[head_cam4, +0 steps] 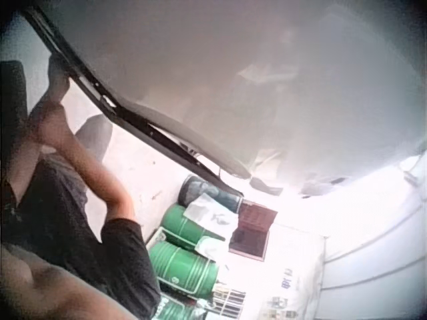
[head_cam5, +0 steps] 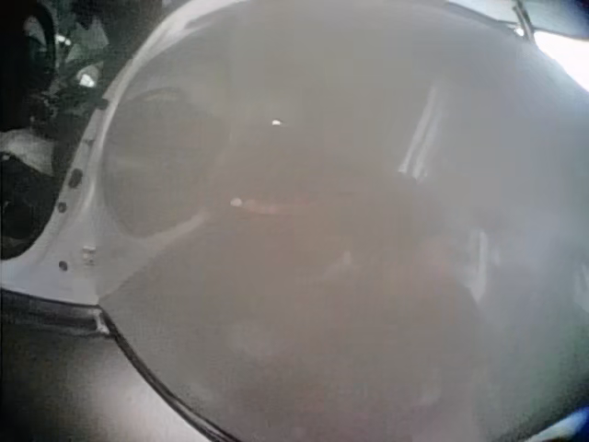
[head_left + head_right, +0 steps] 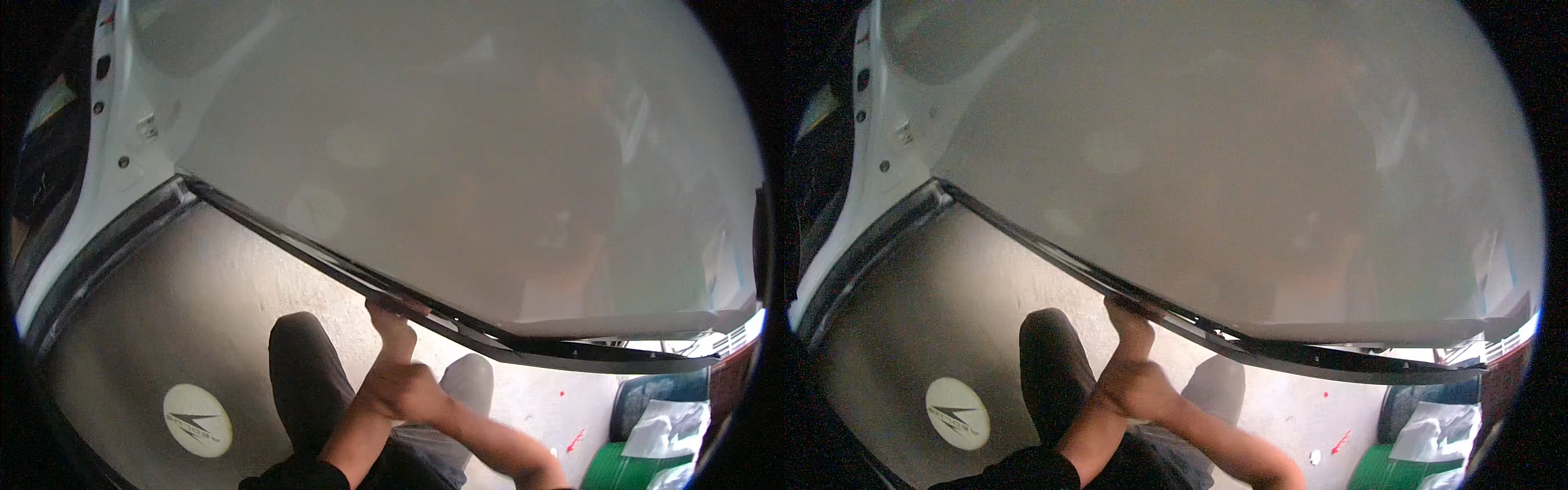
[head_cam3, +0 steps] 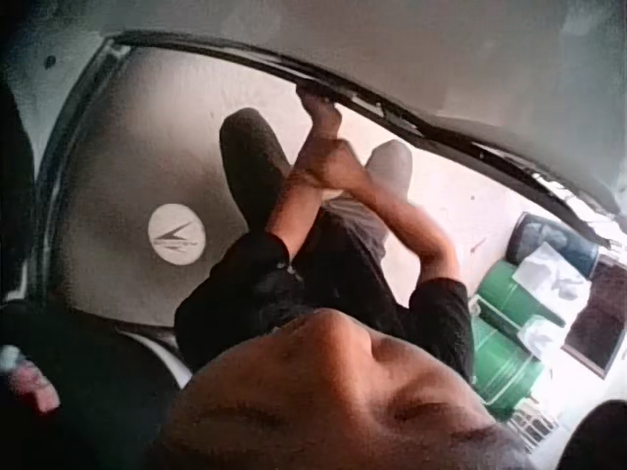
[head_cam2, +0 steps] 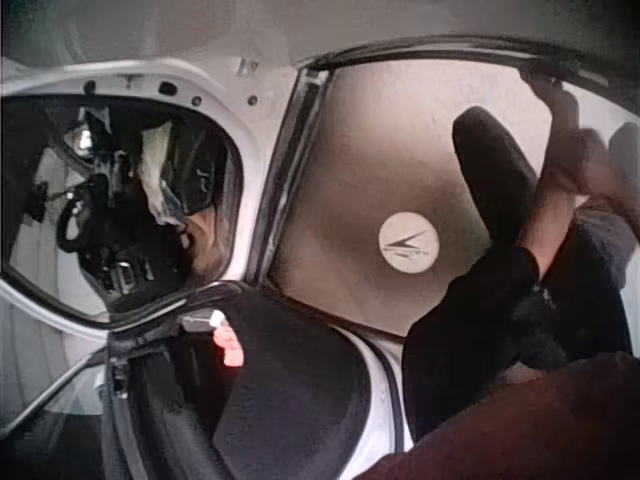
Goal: The person installs a black rubber weather stripping along the edge of a white car door. They align and press the strip into place along the door's perimeter, adjusting it to fit the contours of the door frame.
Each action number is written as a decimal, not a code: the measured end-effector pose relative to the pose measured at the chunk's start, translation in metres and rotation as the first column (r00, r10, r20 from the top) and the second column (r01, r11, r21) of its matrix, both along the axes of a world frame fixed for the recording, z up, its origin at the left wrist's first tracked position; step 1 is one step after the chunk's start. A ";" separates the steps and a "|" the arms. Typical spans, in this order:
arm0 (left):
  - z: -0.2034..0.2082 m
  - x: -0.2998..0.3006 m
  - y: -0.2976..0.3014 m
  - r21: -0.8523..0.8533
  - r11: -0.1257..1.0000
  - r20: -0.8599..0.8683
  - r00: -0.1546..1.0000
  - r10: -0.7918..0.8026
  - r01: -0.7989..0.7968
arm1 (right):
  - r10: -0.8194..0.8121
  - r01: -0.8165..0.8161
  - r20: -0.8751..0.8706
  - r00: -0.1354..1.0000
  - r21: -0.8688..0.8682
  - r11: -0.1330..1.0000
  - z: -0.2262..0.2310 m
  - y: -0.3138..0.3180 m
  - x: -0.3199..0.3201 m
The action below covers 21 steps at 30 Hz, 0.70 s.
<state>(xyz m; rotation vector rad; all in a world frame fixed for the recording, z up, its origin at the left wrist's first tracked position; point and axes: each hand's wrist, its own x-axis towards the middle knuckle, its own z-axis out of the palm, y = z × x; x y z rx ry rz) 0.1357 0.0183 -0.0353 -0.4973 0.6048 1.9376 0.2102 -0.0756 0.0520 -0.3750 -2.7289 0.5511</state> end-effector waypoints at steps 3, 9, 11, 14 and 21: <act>0.028 -0.017 -0.007 0.134 0.990 -0.085 0.996 -0.036 0.047 | -0.806 0.824 0.262 0.531 -0.380 0.420 0.007 -0.018 0.106; 0.033 -0.019 -0.001 0.110 0.994 -0.078 0.997 0.006 0.003 | -0.839 0.560 -0.379 0.391 -0.625 0.544 -0.011 0.021 0.171; 0.035 -0.020 0.000 0.132 0.991 -0.043 0.999 -0.033 0.038 | -0.847 0.547 -0.354 0.398 -0.649 0.528 -0.025 0.029 0.167; 0.014 -0.024 0.005 0.355 0.935 -0.044 0.999 0.004 0.012 | -0.801 0.565 -0.503 0.326 -0.576 0.591 -0.032 0.030 0.145; -0.003 -0.031 0.018 0.371 0.928 -0.103 0.993 0.060 -0.018 | -0.794 0.436 -0.494 0.355 -0.664 0.608 -0.038 0.050 0.140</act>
